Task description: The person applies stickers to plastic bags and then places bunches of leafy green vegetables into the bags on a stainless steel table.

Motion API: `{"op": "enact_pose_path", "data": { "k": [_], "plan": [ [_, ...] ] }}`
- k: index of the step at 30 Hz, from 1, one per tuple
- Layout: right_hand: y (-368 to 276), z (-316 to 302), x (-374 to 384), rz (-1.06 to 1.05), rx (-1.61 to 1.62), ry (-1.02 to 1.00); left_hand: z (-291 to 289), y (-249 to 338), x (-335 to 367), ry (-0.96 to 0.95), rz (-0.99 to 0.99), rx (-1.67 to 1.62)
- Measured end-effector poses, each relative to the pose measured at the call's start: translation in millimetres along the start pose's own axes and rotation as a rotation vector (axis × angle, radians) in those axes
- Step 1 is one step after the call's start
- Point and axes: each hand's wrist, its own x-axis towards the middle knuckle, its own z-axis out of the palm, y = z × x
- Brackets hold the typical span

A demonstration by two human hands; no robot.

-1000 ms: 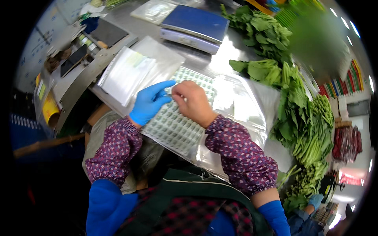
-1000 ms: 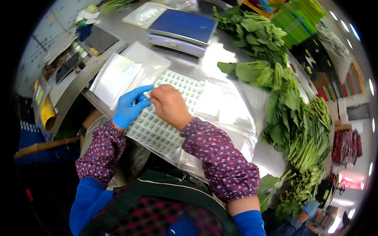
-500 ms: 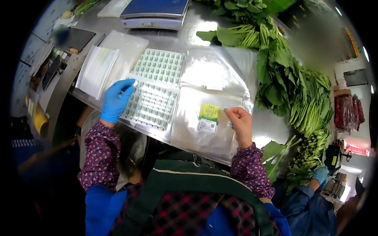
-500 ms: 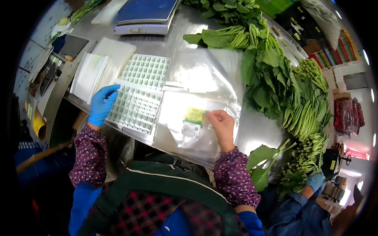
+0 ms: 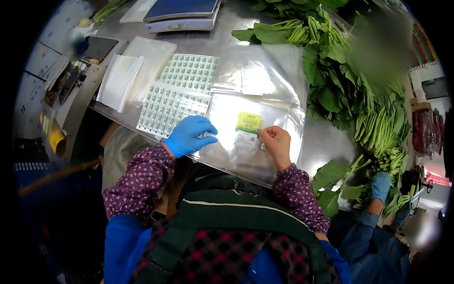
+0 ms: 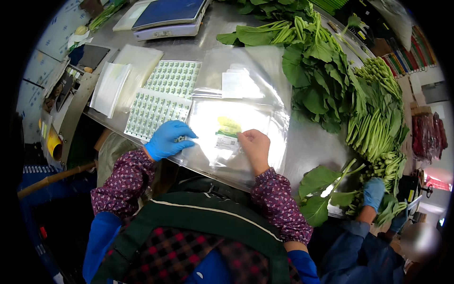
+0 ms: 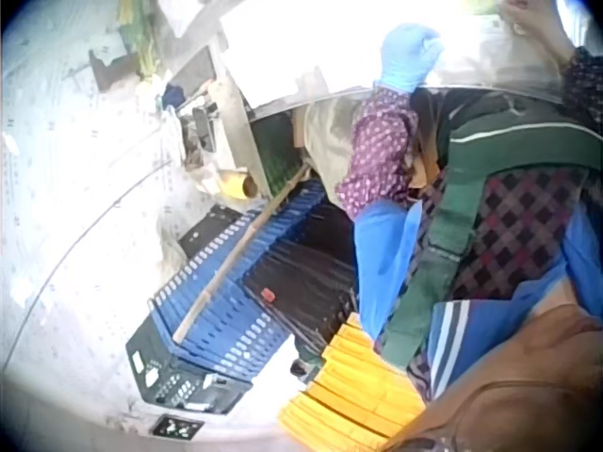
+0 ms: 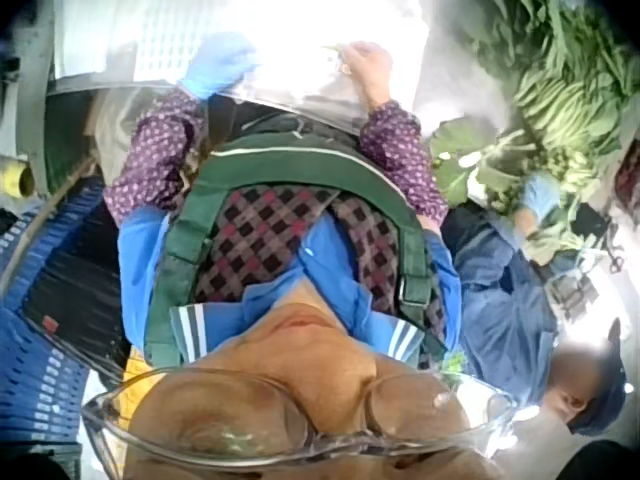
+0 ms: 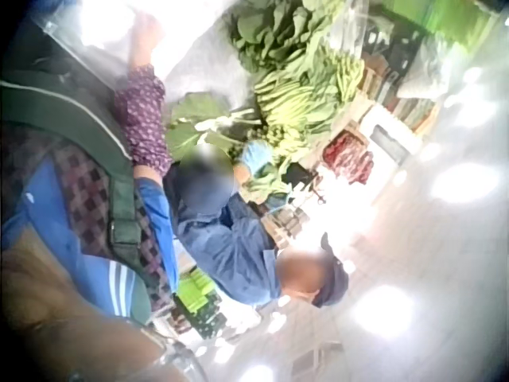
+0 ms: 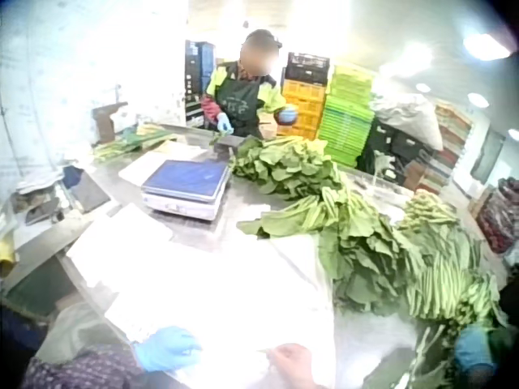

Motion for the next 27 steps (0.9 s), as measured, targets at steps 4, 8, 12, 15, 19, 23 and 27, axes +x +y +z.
{"op": "enact_pose_path", "data": {
  "k": [4, 8, 12, 15, 19, 23, 27],
  "plan": [
    [-2, 6, 4, -0.056, -0.377, 0.010, 23, -21, 16, -0.102, 0.052, 0.108],
    [-15, -6, 11, -0.116, -0.676, -0.015, 34, -41, 23, -0.136, 0.011, 0.101],
    [11, -48, 13, -0.049, -0.285, 0.205, 39, -38, 32, -0.109, -0.050, 0.215],
    [29, -80, 9, -0.060, -0.073, 0.430, 38, -52, 36, -0.121, -0.166, 0.116],
    [23, -65, -5, -0.067, 0.086, 0.376, 0, -26, 44, 0.462, -0.537, -0.885],
    [-11, -7, -14, -0.072, 0.087, 0.088, -3, 0, 20, 0.711, -0.154, -0.620],
    [-39, -5, -17, -0.158, 0.046, 0.201, 8, 2, 0, 0.319, -0.013, -0.291]
  ]
}}
